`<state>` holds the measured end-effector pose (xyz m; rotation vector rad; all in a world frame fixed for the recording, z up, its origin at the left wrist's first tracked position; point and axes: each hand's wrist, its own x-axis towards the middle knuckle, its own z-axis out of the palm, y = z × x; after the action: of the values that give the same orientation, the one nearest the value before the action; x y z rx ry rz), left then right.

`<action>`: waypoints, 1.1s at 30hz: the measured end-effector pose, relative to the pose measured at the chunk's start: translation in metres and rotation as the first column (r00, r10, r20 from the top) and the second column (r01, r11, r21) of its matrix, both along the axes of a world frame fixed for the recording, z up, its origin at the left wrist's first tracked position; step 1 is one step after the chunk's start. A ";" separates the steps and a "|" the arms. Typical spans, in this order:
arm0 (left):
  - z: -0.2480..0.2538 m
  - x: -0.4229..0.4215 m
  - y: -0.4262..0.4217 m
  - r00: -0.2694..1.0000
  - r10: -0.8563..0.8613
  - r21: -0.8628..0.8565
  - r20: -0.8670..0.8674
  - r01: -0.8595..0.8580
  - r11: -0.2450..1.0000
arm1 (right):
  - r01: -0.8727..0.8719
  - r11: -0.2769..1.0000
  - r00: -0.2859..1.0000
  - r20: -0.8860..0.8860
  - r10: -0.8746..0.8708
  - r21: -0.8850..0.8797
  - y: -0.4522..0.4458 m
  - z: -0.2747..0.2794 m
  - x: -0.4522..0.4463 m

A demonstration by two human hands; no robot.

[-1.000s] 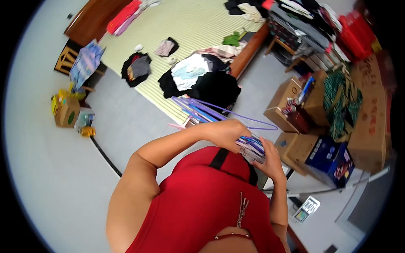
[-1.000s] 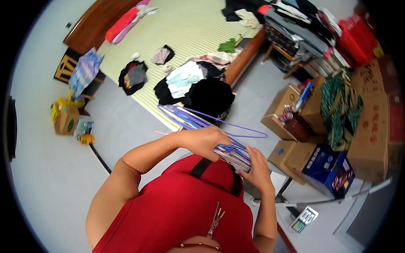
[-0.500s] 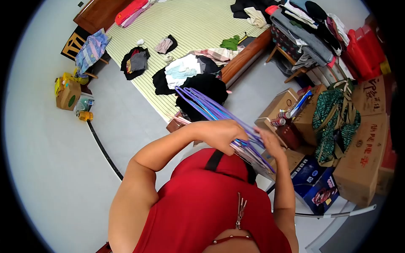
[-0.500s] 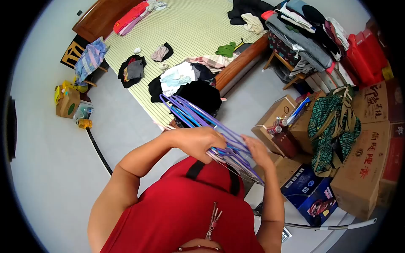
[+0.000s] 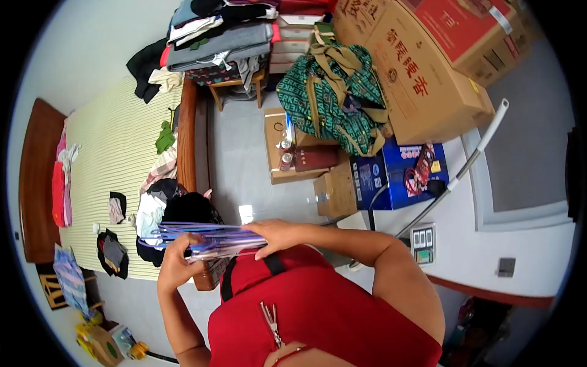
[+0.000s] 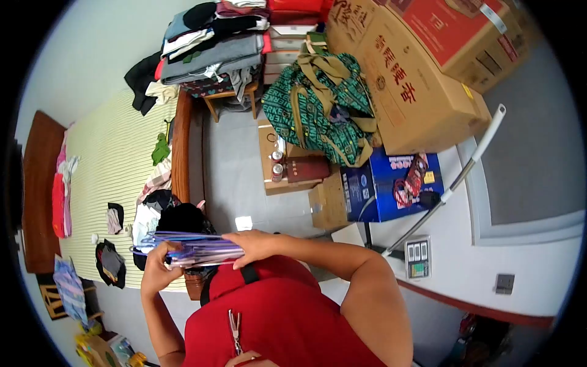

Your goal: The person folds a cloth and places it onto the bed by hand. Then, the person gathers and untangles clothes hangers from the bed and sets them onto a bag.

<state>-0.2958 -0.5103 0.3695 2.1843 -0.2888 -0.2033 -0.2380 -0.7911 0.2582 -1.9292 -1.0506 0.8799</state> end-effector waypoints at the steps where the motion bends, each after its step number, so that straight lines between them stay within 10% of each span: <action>1: -0.002 0.004 0.001 1.000 -0.008 0.000 0.017 0.008 1.000 | 0.079 0.996 0.996 0.037 -0.078 -0.034 0.003 0.008 -0.007; 7: 0.009 0.048 -0.002 0.994 -0.076 -0.033 0.085 0.079 0.996 | 0.463 0.886 0.800 0.420 -0.429 0.022 0.025 -0.005 -0.031; 33: 0.087 0.252 -0.227 0.820 -0.572 -0.046 0.035 0.573 0.818 | 0.850 0.427 0.403 0.142 -0.904 0.308 -0.109 0.020 0.056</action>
<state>-0.0435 -0.7373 0.4563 1.9879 -0.9575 -0.5020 -0.1822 -0.9005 0.2778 -2.0711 -0.0752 -0.1449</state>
